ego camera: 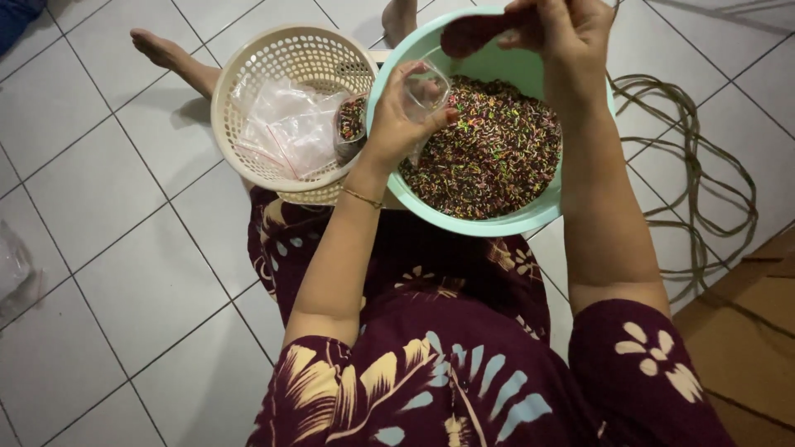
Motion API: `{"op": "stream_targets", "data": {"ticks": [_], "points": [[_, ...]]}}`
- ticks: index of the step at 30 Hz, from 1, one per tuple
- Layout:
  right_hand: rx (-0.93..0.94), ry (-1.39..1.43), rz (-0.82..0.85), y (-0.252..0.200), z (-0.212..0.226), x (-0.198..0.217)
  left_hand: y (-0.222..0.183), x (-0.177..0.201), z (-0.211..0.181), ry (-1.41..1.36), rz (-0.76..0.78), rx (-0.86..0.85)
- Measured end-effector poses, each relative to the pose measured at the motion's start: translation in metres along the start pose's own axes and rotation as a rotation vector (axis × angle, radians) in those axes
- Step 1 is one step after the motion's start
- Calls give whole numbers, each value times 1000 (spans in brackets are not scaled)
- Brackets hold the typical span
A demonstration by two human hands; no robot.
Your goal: A person sitting on the floor is using a spoon to scoop colorful sprinkles from a large bowl into a small plastic container.
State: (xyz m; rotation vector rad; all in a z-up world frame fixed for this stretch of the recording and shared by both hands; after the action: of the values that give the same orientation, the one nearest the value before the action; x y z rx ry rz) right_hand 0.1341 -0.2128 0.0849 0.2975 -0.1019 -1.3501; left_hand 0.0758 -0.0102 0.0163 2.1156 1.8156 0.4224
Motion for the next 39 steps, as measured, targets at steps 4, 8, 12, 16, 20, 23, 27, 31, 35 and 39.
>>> {"op": "stream_targets", "data": {"ticks": [4, 8, 12, 16, 20, 23, 27, 31, 35, 39], "points": [[-176, -254, 32, 9, -43, -1, -1, 4, -1, -21, -38, -55], [-415, -549, 77, 2, -58, -21, -1, 4, -8, -34, -58, -78], [-594, -695, 266, -13, -64, -41, -3, 4, -6, -49, -54, -51], [-545, -648, 248, -14, -54, -38, -3, 5, -7, 83, -33, -87], [-431, -327, 82, -5, -47, -10, -2, 5, -2, 22, -28, -83], [-384, -212, 28, -5, -31, -6, -2, 4, 3, -56, -35, -59], [-335, -116, 22, -2, -33, 3, -3, 2, 1, -38, -25, -11], [-228, 47, -9, -2, -11, 2, -2, 1, -1, -21, -21, -17], [-41, 118, -15, -9, 9, -2, 0, 0, -7, 53, -10, 10], [38, 29, 70, -20, 28, -22, -3, 2, 1, 67, -27, 90]]}}
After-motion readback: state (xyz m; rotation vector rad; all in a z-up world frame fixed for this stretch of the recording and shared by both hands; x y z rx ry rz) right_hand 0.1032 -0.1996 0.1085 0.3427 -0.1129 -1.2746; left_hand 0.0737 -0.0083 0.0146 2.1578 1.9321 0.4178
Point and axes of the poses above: each hand's wrist, its own y-axis towards the middle knuckle, its own x-axis out of the back of the hand, z = x × y, the point moved 8 cm from there along y, towards the middle knuckle, and after that the axes turned 14 degrees about -x, right-handed, at the moved point
